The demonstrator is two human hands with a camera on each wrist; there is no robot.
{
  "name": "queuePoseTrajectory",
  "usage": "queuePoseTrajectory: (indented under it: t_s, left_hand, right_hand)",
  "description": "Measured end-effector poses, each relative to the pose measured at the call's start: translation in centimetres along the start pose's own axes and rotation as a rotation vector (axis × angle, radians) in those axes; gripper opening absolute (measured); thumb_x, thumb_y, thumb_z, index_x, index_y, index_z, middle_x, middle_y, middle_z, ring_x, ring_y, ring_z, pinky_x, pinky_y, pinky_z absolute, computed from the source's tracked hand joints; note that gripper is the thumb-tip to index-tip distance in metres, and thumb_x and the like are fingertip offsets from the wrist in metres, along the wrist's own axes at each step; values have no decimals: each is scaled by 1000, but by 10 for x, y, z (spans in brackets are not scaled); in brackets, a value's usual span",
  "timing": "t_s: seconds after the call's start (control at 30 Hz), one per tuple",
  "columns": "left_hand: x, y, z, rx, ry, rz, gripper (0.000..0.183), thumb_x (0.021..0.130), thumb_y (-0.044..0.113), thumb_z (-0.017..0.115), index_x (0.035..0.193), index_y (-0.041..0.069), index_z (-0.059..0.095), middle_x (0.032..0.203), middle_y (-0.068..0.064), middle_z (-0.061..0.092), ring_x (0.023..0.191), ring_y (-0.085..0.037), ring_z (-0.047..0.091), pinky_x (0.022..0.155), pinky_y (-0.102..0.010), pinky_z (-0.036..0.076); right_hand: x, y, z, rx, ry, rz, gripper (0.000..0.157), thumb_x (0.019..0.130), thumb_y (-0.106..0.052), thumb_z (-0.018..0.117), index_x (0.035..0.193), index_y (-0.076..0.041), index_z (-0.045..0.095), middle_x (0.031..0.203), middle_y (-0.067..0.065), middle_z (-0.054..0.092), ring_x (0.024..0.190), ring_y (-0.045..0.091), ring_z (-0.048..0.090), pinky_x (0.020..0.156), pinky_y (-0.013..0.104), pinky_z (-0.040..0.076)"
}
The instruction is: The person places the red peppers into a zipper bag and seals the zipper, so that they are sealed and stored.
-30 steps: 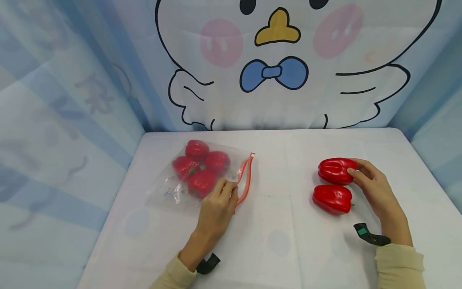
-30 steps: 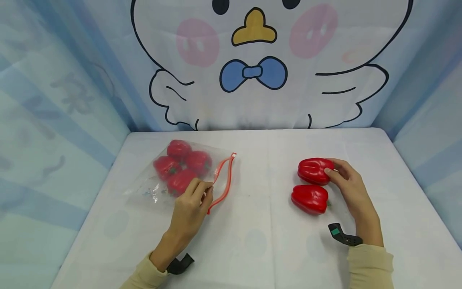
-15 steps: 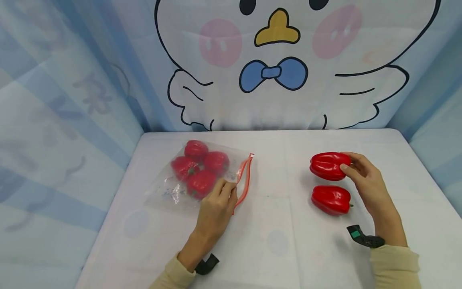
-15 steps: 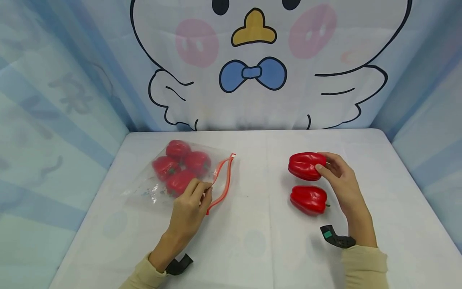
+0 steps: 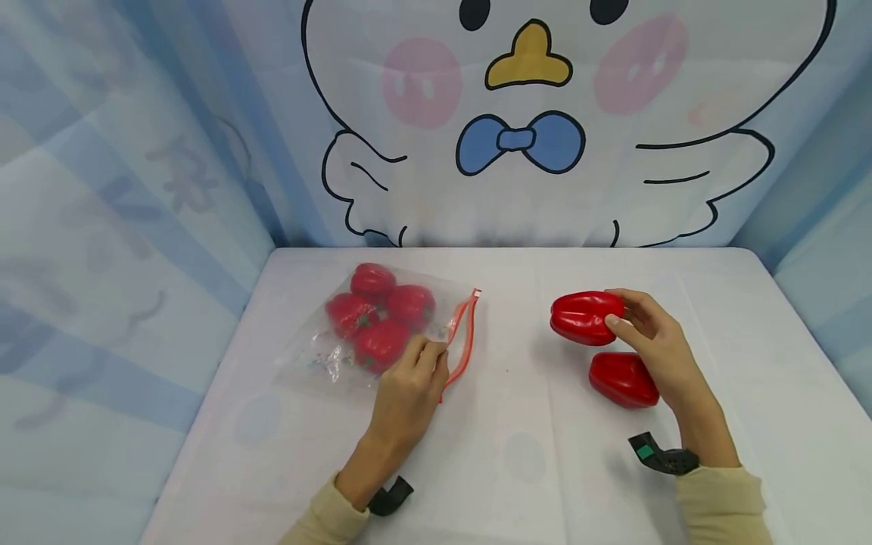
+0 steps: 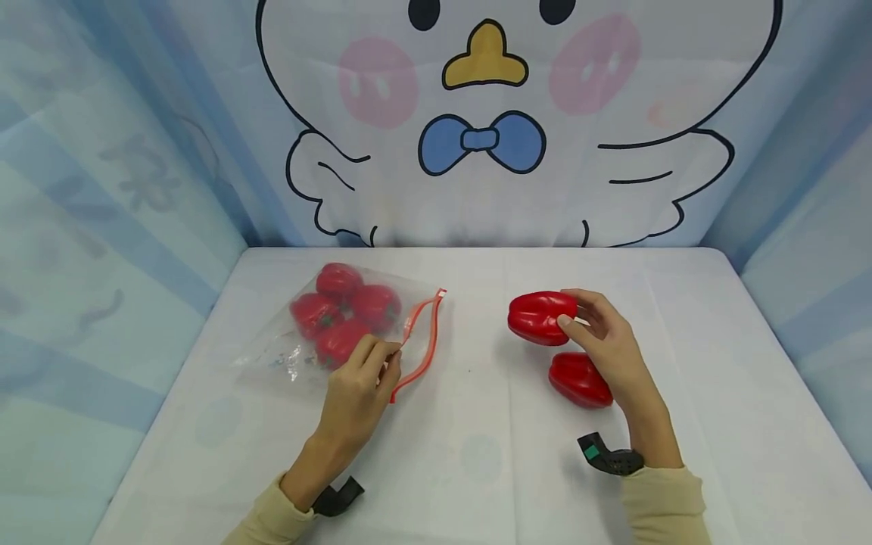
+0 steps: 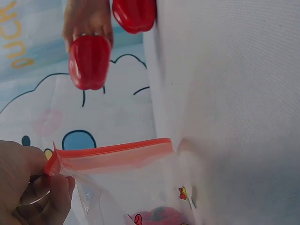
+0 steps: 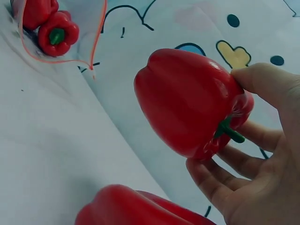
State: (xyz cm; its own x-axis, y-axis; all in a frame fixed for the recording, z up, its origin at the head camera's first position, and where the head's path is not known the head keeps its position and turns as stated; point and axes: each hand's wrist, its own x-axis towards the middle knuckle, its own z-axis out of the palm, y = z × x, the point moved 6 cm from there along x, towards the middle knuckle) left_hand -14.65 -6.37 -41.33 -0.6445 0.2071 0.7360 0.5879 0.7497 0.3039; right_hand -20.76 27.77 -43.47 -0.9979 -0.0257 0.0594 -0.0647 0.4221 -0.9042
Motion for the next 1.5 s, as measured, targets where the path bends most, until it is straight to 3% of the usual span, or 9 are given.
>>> queuePoseTrajectory:
  t_s: [0.17,0.4,0.7,0.97,1.2,1.5]
  left_hand:
    - [-1,0,0,-1,-13,-5,14,90,-1,76,102,2,71,94,-8,64,67,-14,65,61,-23,60]
    - [-1,0,0,14,1,12,15,88,-1,78,101,1,71,93,-8,64,66,-14,65,61,-23,60]
    - [-4,-2,2,13,1,14,15,87,-1,78,101,1,71,93,-7,64,67,-13,66,61,-23,60]
    - [-4,-2,2,9,-1,5,16,87,0,79,101,2,72,94,-7,65,68,-13,66,62,-24,60]
    - [-2,-1,2,14,-31,-17,19,87,2,82,104,2,72,95,-7,66,71,-12,66,67,-23,62]
    - [-2,1,3,7,-30,-8,17,87,3,82,99,2,71,93,-7,64,69,-11,66,68,-22,62]
  right_hand:
    - [-1,-5,22,26,-48,-5,57,104,-32,64,154,-16,43,145,-5,52,128,2,47,90,14,55]
    - [-1,-15,50,86,-108,-44,53,103,-26,65,151,-12,46,140,-9,54,127,3,51,93,12,54]
    - [-4,-14,87,171,-184,-5,55,100,-24,70,149,-11,47,148,9,52,134,20,49,95,16,55]
    - [-4,-16,117,230,-162,-13,55,99,-22,71,148,-9,47,149,13,51,138,33,50,96,14,53]
    - [-2,-24,146,254,-133,7,56,98,-25,73,146,-11,49,148,11,54,137,33,54,98,18,55]
    - [4,-35,163,198,-29,5,54,96,-27,75,141,-9,51,145,11,56,135,33,56,108,44,54]
